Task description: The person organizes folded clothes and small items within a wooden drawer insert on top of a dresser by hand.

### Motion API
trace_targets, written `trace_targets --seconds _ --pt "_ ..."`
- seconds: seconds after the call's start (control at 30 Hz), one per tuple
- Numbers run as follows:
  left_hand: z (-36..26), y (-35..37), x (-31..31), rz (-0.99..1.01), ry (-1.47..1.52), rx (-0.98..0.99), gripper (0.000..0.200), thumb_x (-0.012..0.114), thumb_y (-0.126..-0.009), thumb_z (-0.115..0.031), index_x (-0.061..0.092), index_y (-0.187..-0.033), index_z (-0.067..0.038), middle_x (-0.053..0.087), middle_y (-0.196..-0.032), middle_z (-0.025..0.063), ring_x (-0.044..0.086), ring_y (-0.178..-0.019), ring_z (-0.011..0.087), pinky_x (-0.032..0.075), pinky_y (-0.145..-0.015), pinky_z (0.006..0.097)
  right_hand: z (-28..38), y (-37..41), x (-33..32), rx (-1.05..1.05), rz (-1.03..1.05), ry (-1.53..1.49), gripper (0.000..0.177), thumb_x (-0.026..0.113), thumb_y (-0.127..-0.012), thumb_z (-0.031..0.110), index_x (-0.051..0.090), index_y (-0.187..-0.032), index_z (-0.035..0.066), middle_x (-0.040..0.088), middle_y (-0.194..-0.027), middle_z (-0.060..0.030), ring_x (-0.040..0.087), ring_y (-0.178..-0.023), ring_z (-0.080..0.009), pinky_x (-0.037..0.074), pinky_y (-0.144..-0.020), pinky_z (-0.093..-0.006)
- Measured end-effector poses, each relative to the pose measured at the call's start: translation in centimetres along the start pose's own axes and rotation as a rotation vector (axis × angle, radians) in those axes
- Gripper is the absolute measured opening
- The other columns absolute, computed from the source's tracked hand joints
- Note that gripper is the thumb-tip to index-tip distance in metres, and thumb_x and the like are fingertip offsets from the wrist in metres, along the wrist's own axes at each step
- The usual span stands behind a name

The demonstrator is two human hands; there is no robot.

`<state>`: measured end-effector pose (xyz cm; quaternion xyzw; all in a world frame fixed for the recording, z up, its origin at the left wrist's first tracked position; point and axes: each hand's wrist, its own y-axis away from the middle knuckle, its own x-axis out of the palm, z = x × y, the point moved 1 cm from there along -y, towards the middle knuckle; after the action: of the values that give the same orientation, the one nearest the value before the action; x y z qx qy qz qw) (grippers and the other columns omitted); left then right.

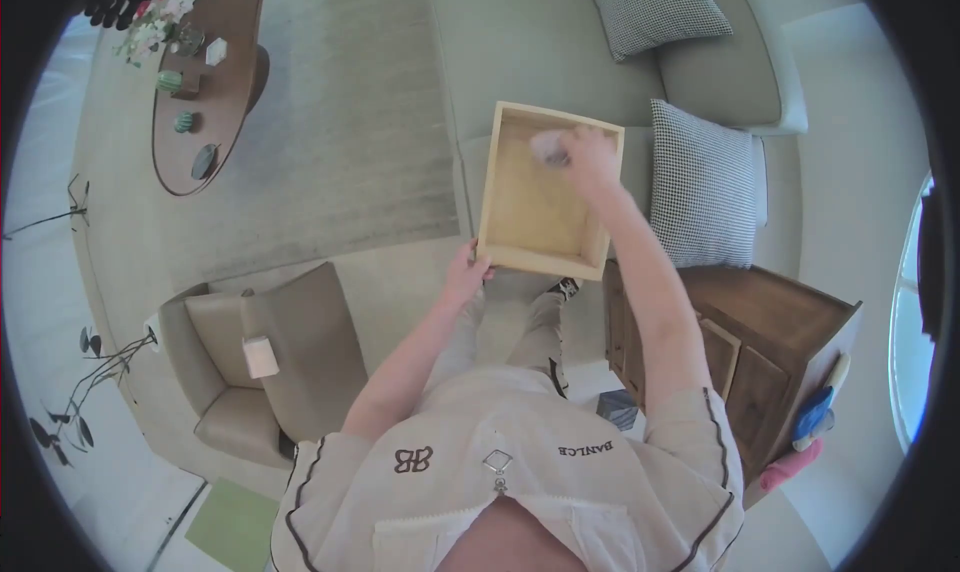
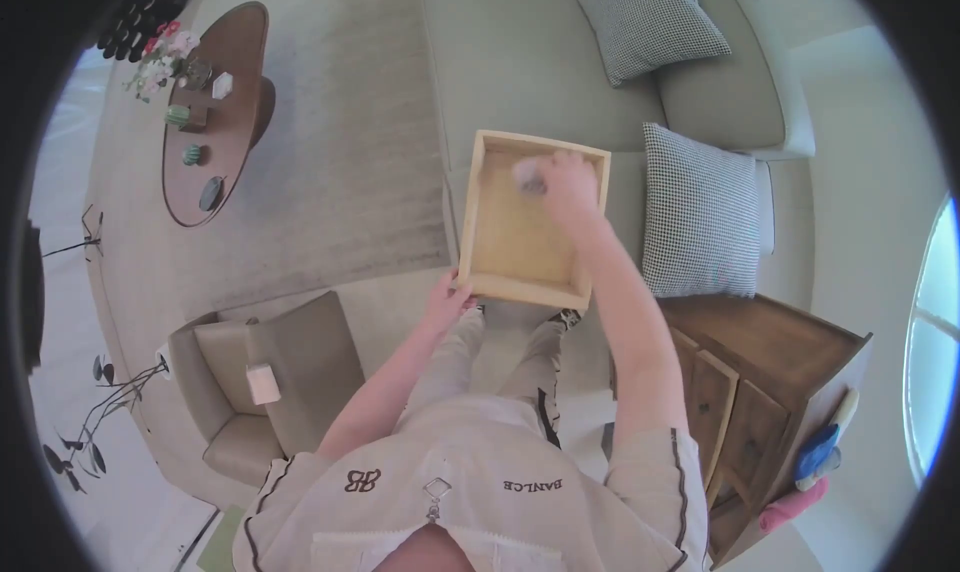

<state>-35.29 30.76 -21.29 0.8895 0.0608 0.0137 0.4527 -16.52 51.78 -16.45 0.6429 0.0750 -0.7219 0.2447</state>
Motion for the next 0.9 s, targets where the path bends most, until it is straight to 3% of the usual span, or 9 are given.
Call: trace_targets --seconds 0.1,0.2,0.3,0.4,0.5,0.6,0.7,0.8,0.9 --pt "-0.1 0.2 0.1 -0.005 0.004 -0.014 0.054 0.050 -0.085 -0.026 0.038 -0.134 -0.008 0.061 -0.105 0.0134 0.065 -0.074 0.0144 0.050 -0.075 0.0252 -2.4 -0.8 0.0 -0.020 0.010 0.163 0.030 0.054 -0.068 0.000 0.057 -0.096 0.012 0.057 -0.097 -0.0073 0.048 -0.089 -0.0288 0.043 -0.067 -0.0389" --pt "0.3 -0.3 -0.1 -0.004 0.030 -0.004 0.053 0.053 -0.086 -0.025 0.037 -0.134 -0.007 0.061 -0.105 0.0160 0.066 -0.073 0.0168 0.053 -0.071 0.0270 -1.9 0.7 0.2 0.036 0.259 0.294 0.019 0.062 -0.071 0.009 0.058 -0.090 0.015 0.059 -0.089 -0.0032 0.051 -0.088 -0.0238 0.043 -0.070 -0.0331" --pt "0.8 -0.7 -0.3 0.004 0.015 0.011 0.054 0.054 -0.085 -0.030 0.039 -0.134 -0.011 0.061 -0.100 0.0132 0.066 -0.074 0.0157 0.050 -0.075 0.0267 0.2 3.3 -0.8 0.164 0.429 0.117 0.010 0.060 -0.075 0.017 0.059 -0.085 0.015 0.062 -0.081 -0.0042 0.051 -0.093 -0.0264 0.046 -0.069 -0.0353" --pt "1.0 -1.0 -0.6 0.029 0.025 0.032 0.053 0.053 -0.087 -0.025 0.038 -0.134 -0.008 0.058 -0.109 0.0153 0.065 -0.074 0.0176 0.053 -0.072 0.0274 2.1 6.2 -0.1 0.295 0.465 -0.021 0.029 0.052 -0.071 0.008 0.068 -0.088 0.026 0.067 -0.085 -0.0010 0.061 -0.086 -0.0260 0.050 -0.070 -0.0348" --pt "0.8 -0.8 -0.4 0.023 0.034 0.036 0.049 0.052 -0.088 -0.022 0.038 -0.133 -0.007 0.060 -0.106 0.0159 0.066 -0.075 0.0183 0.054 -0.072 0.0278 3.6 9.1 1.7 0.337 0.567 -0.095 0.029 0.047 -0.076 0.013 0.060 -0.102 0.010 0.065 -0.092 -0.0122 0.061 -0.086 -0.0327 0.050 -0.070 -0.0395" --pt "1.5 -1.4 -0.7 0.010 0.088 0.011 0.047 0.054 -0.088 -0.020 0.040 -0.132 -0.008 0.056 -0.114 0.0152 0.064 -0.084 0.0190 0.055 -0.073 0.0274 4.0 10.5 4.4 0.367 0.503 -0.255 0.023 0.047 -0.069 0.011 0.057 -0.089 0.005 0.064 -0.086 -0.0163 0.059 -0.083 -0.0362 0.047 -0.068 -0.0436" --pt "1.4 -1.3 -1.1 0.019 0.002 0.035 0.056 0.055 -0.087 -0.030 0.036 -0.134 -0.008 0.061 -0.100 0.0142 0.065 -0.077 0.0194 0.052 -0.070 0.0282 2.9 8.9 3.7 0.662 0.326 -0.627 0.029 0.044 -0.070 0.015 0.053 -0.094 0.003 0.060 -0.095 -0.0171 0.056 -0.089 -0.0328 0.043 -0.076 -0.0406" --pt "0.7 -0.7 -0.8 0.004 -0.019 0.060 0.055 0.056 -0.085 -0.032 0.039 -0.133 -0.011 0.066 -0.088 0.0131 0.066 -0.071 0.0171 0.050 -0.069 0.0272 1.5 6.3 3.6 0.935 -0.032 -0.938 0.037 0.047 -0.069 0.019 0.053 -0.101 0.001 0.056 -0.093 -0.0124 0.053 -0.082 -0.0238 0.043 -0.068 -0.0341" --pt "-0.3 0.4 -0.5 -0.006 -0.007 0.058 0.054 0.053 -0.083 -0.026 0.040 -0.132 -0.009 0.063 -0.091 0.0136 0.065 -0.072 0.0172 0.049 -0.071 0.0261 1.6 4.0 5.0 1.000 -0.349 -0.906 0.040 0.047 -0.076 0.011 0.047 -0.114 -0.002 0.055 -0.106 -0.0166 0.055 -0.094 -0.0292 0.046 -0.078 -0.0361"
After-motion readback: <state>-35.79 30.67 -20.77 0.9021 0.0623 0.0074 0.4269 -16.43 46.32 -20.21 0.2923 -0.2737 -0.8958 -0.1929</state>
